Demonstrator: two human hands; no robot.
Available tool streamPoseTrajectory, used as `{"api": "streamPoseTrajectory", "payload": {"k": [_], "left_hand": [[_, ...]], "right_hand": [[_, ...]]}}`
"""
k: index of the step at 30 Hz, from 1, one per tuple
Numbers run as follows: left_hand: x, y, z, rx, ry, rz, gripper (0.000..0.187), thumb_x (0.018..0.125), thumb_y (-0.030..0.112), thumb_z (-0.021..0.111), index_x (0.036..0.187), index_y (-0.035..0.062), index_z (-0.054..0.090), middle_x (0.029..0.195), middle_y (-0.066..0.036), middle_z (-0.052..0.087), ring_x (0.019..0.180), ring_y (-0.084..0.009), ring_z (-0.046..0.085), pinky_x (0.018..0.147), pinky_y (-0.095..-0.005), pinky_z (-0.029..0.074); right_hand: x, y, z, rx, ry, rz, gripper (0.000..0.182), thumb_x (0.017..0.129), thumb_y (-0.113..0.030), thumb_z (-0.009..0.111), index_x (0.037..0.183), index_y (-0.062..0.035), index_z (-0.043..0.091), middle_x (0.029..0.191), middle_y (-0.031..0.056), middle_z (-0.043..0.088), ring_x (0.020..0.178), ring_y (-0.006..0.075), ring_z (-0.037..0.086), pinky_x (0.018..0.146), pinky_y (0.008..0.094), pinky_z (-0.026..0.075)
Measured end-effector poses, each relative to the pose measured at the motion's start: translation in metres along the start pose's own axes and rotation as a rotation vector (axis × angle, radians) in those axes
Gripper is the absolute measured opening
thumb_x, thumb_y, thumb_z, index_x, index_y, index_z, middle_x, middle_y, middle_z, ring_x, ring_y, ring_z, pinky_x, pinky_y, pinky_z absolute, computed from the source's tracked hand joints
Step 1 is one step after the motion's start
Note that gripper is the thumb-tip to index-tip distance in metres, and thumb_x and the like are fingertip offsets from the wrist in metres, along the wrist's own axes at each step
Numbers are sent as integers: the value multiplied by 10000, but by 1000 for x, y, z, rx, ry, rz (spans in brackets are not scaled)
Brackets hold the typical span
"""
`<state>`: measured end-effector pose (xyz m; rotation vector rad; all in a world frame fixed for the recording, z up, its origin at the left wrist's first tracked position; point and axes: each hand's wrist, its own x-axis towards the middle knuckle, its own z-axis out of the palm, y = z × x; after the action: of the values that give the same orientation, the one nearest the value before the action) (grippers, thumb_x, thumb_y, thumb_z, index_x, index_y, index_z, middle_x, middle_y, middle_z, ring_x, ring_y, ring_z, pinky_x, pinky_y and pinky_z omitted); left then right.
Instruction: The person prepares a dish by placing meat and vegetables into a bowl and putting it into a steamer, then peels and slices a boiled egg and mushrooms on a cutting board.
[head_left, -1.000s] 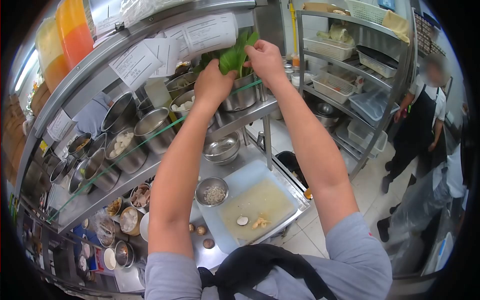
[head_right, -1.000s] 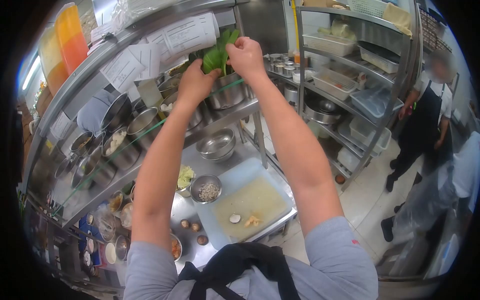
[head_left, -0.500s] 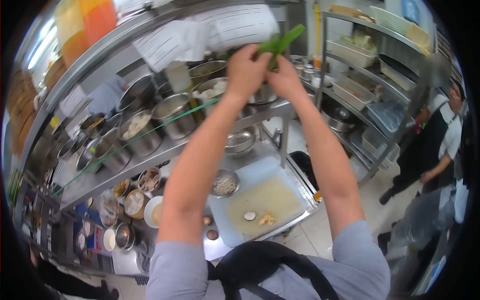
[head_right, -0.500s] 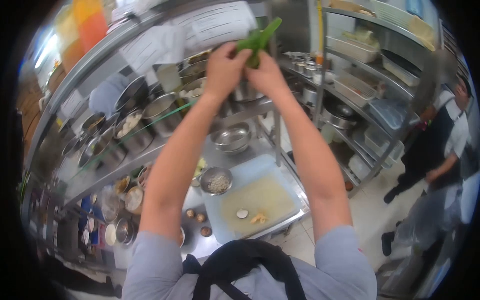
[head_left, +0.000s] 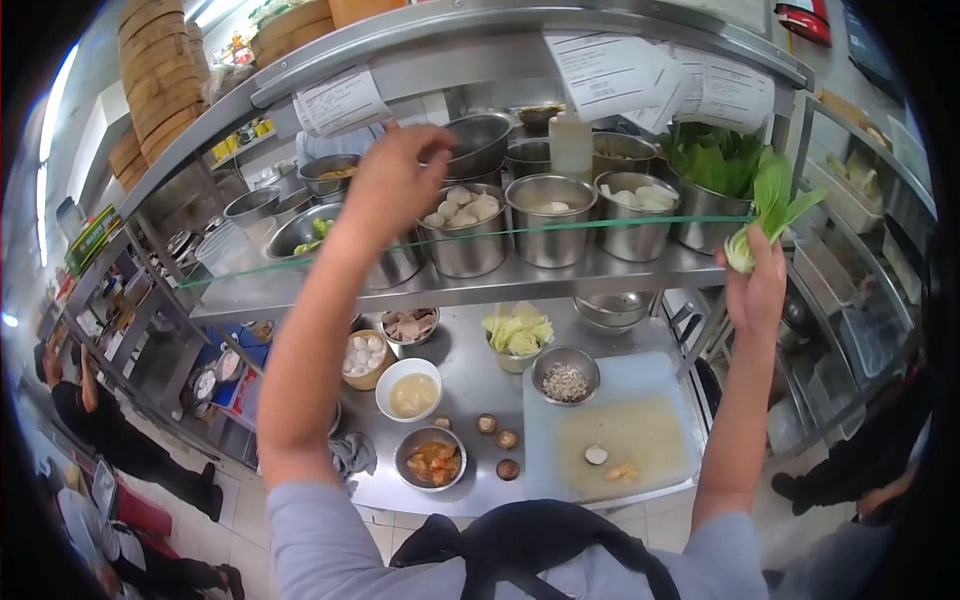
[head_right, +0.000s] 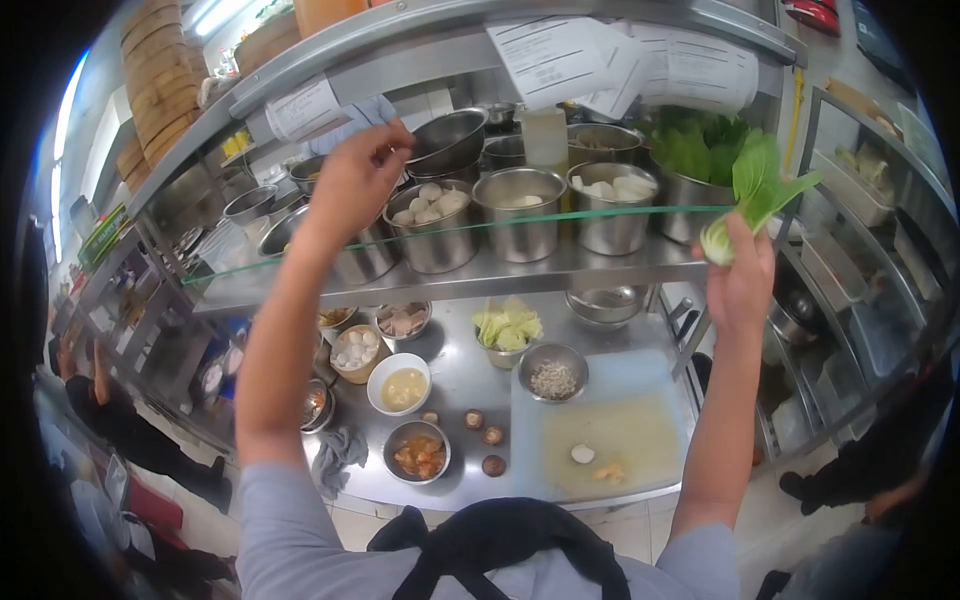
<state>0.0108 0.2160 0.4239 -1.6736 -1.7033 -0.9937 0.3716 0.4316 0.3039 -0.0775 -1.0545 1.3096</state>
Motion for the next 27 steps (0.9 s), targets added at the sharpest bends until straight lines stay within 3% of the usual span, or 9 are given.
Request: {"api": "streamPoseTrajectory", "payload": {"k": [5, 7, 9, 13, 15, 18, 21, 25, 27], "left_hand": [[59, -97, 21, 111, -543, 100, 319, 891, 172, 603, 1174, 47, 680, 1123, -158, 703, 1028, -322, 655, 946, -409, 482], [69, -94, 19, 196, -709, 193, 347, 875, 190, 605, 1186, 52, 674, 1141, -154, 698, 1035, -324, 650, 970, -421, 472], [78, -70, 12, 163, -884, 15, 355, 855, 225, 606, 1151, 45, 681, 1120, -154, 699, 1026, -317, 650, 967, -451, 475], [80, -63, 25, 287, -841, 63, 319, 856, 269, 605, 1065, 44, 690, 1031, -158, 701, 972, -293, 659, 886, -451, 494], [85, -70, 30, 210, -634, 192, 304, 880, 327, 597, 983, 55, 690, 942, -160, 696, 919, -297, 661, 827, -451, 501], [83, -68, 1, 242, -415, 35, 324, 902, 353, 594, 974, 53, 693, 888, -158, 695, 868, -300, 665, 790, -436, 507], [72, -93, -20, 298, -199, 138, 362, 913, 378, 590, 1012, 47, 699, 883, -159, 700, 832, -289, 662, 774, -423, 511], [53, -124, -30, 482, -168, 158, 386, 879, 383, 651, 1049, 40, 701, 947, -161, 712, 857, -286, 669, 784, -397, 518], [51, -115, -41, 413, -653, -205, 381, 855, 344, 699, 1088, 42, 700, 1075, -168, 708, 957, -317, 670, 853, -400, 522]], "right_hand": [[-57, 4, 16, -30, 54, 116, 227, 998, -133, 597, 1197, -40, 540, 923, 46, 604, 779, 159, 605, 650, 367, 522], [-67, 12, 17, -28, 89, 108, 218, 998, -132, 594, 1193, -51, 544, 915, 38, 604, 761, 157, 604, 634, 370, 515], [-79, 15, 21, -68, 99, 99, 208, 999, -126, 587, 1186, -49, 541, 912, 31, 600, 748, 155, 602, 619, 380, 507], [-92, 20, 27, -88, 91, 121, 197, 1007, -145, 591, 1185, -67, 559, 939, -5, 594, 781, 122, 595, 621, 355, 512], [-97, 19, 37, -102, 115, 114, 198, 1007, -145, 590, 1183, -61, 554, 945, 0, 593, 762, 127, 595, 613, 349, 514], [-101, 21, 32, -95, 108, 117, 213, 990, -112, 591, 1174, -28, 526, 958, 57, 591, 753, 173, 610, 600, 371, 517], [-106, 20, 28, -103, 54, 125, 230, 987, -101, 586, 1186, -8, 517, 953, 67, 587, 749, 176, 610, 594, 376, 522], [-114, 20, 21, -123, 64, 168, 265, 976, -107, 600, 1200, 4, 514, 953, 72, 585, 743, 174, 607, 595, 378, 525], [-117, 18, 20, -138, 42, 181, 304, 962, -120, 622, 1217, 7, 513, 955, 71, 587, 746, 165, 604, 595, 380, 530]]}}
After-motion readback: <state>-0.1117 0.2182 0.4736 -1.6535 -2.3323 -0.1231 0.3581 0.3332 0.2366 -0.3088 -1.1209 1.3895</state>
